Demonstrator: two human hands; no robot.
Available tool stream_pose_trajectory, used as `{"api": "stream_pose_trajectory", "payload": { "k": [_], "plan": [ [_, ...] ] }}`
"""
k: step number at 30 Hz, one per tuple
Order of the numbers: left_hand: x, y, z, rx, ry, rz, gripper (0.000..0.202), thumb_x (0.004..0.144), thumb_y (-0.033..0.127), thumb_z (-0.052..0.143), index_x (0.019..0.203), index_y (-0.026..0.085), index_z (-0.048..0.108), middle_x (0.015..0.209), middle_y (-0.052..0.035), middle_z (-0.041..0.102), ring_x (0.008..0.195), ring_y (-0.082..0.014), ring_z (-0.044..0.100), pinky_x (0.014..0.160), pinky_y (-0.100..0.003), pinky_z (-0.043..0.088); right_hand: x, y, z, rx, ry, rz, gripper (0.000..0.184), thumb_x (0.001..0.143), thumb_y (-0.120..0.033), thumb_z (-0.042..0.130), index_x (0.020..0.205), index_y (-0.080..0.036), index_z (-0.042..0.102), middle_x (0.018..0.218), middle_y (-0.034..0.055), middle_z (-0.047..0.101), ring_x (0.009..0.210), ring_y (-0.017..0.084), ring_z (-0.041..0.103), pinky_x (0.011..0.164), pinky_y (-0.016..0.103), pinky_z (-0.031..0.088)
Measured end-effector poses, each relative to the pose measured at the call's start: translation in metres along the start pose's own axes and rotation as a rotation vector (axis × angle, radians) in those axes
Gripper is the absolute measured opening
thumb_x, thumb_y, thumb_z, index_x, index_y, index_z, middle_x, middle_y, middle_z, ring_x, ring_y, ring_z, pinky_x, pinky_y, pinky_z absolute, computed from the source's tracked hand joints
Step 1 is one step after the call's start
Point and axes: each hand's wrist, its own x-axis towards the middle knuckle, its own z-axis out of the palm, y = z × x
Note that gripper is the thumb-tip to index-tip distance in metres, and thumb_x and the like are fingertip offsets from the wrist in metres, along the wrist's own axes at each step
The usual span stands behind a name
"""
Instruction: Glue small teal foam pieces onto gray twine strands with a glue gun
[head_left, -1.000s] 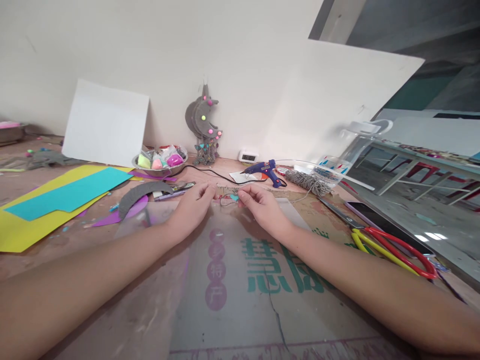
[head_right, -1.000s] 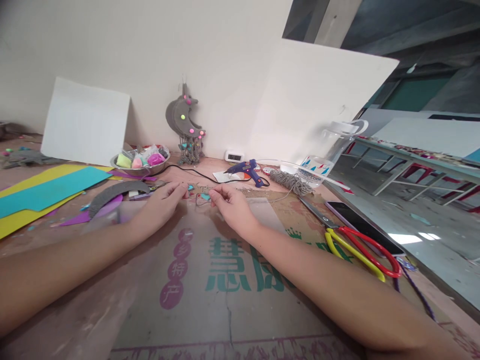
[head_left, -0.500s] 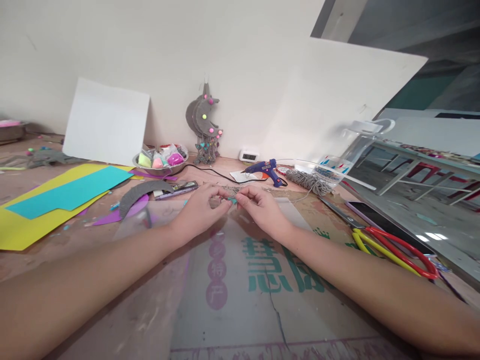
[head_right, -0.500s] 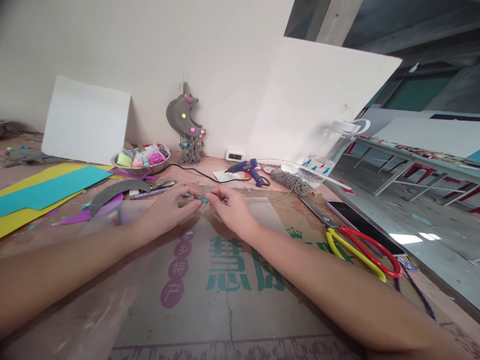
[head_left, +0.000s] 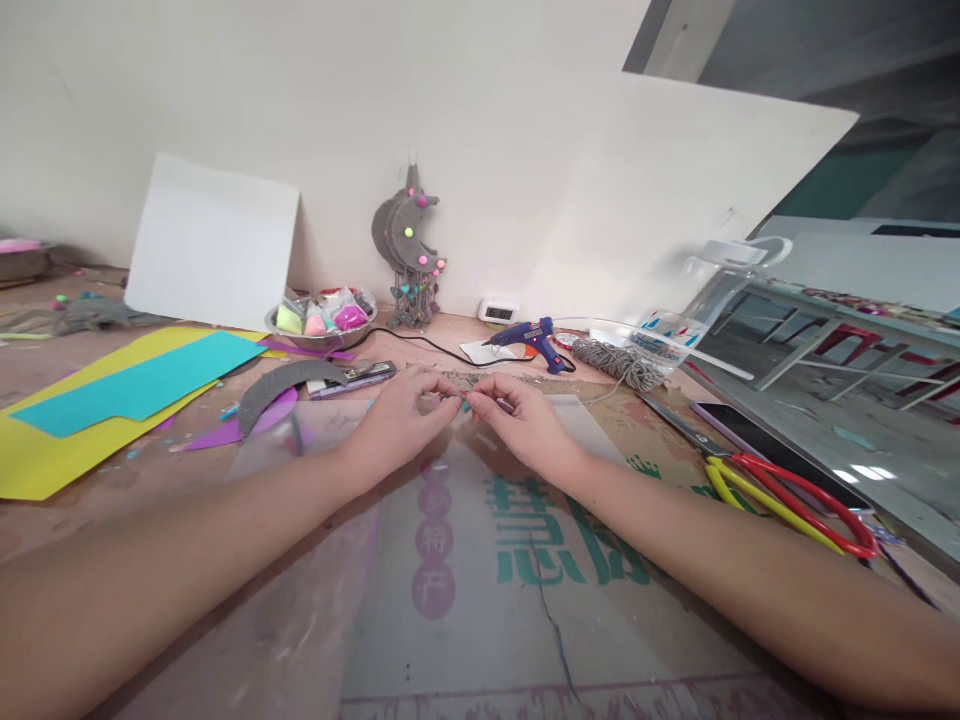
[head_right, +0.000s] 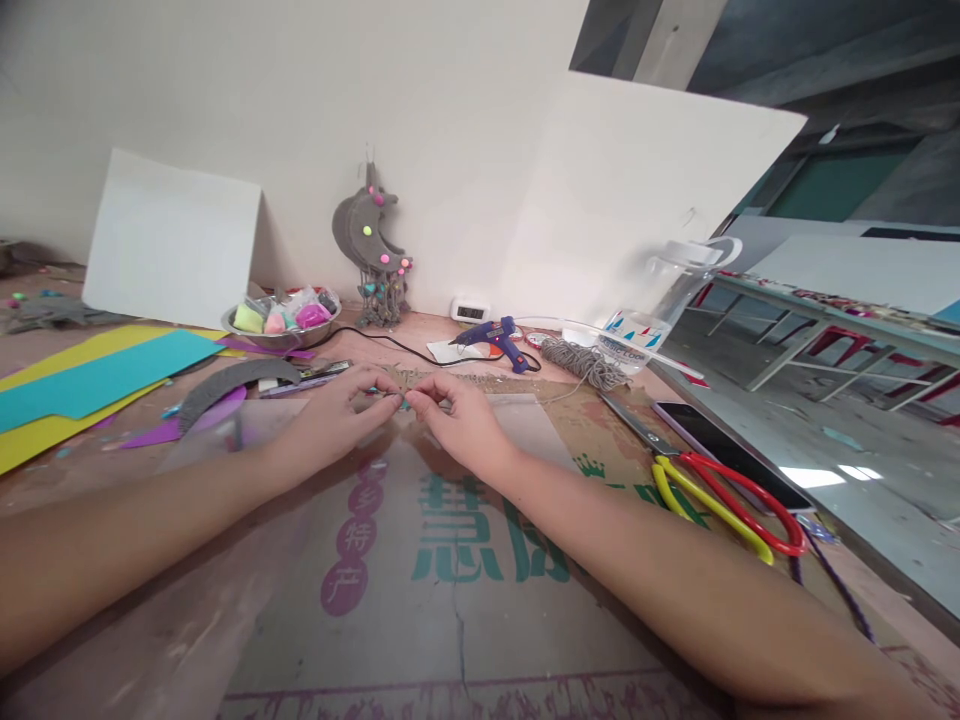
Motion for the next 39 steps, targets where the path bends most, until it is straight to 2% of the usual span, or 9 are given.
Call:
{"api": "stream_pose_trajectory", "payload": {
  "k": [5,10,16,22,28,34,39],
  "plan": [
    [0.0005,-0.0023,-0.0005,0.01,0.01,0.013,0.019,0.081,0.032,0.046,0.08,0.02,0.061,0.086,-0.0014,0.062,0.087,-0.0183,0.055,0.08,-0.03,0.042,0.0015,-0.0001,0.0008,0.03,0.0,0.043,0.017,0.08,-0.033,0.052,0.078,-0.016,0.058,0.071,0.0,0.058,0.066,0.012,0.05,0.063,0.025,0.04],
    [0.0002,-0.0037,-0.0006,-0.031,-0.042,0.036,0.022,0.083,0.031,0.044,0.087,0.021,0.064,0.091,-0.0016,0.063,0.091,-0.0182,0.056,0.084,-0.031,0.041,0.004,0.0054,-0.0011,0.053,0.027,0.054,0.021,0.082,-0.033,0.05,0.071,-0.016,0.055,0.063,-0.0012,0.053,0.059,0.01,0.047,0.057,0.023,0.037],
    [-0.0011,-0.0018,-0.0006,-0.107,-0.009,0.014,0.028,0.083,0.037,0.047,0.1,0.019,0.06,0.103,-0.0037,0.063,0.097,-0.0185,0.056,0.085,-0.029,0.043,0.0054,0.0044,-0.0026,0.009,0.054,0.03,0.023,0.084,-0.033,0.047,0.068,-0.016,0.053,0.062,-0.0016,0.051,0.058,0.011,0.045,0.058,0.024,0.036],
    [-0.0006,0.0008,-0.0029,-0.113,0.008,-0.023,0.033,0.088,0.041,0.036,0.088,0.018,0.059,0.088,-0.0019,0.064,0.086,-0.0172,0.056,0.077,-0.028,0.043,0.0044,0.0022,-0.0024,-0.056,0.041,0.008,0.027,0.085,-0.032,0.045,0.065,-0.017,0.053,0.062,-0.0012,0.052,0.062,0.012,0.048,0.063,0.025,0.036],
    [-0.0007,0.0054,-0.0031,-0.079,-0.015,-0.03,0.019,0.08,0.032,0.049,0.082,0.018,0.061,0.084,-0.0003,0.063,0.08,-0.0158,0.056,0.076,-0.027,0.043,0.0029,0.0004,-0.003,-0.088,0.029,-0.012,0.026,0.086,-0.029,0.044,0.065,-0.016,0.053,0.064,-0.0012,0.052,0.066,0.012,0.049,0.065,0.024,0.036],
    [0.0005,0.0058,-0.0024,-0.072,0.01,-0.052,0.015,0.079,0.027,0.048,0.077,0.018,0.06,0.079,0.0014,0.062,0.076,-0.0144,0.055,0.074,-0.025,0.041,0.002,-0.0024,-0.0031,-0.095,0.001,-0.012,0.028,0.087,-0.029,0.041,0.064,-0.016,0.052,0.06,-0.0024,0.047,0.06,0.01,0.045,0.06,0.023,0.034],
    [0.0006,0.006,-0.0027,-0.067,0.013,-0.087,0.013,0.078,0.026,0.048,0.075,0.018,0.058,0.078,0.0013,0.062,0.075,-0.0147,0.054,0.074,-0.025,0.041,0.0021,-0.0011,-0.0018,-0.064,0.002,0.016,0.023,0.084,-0.029,0.045,0.066,-0.016,0.053,0.061,-0.0026,0.049,0.059,0.01,0.044,0.057,0.022,0.034]
  ]
}}
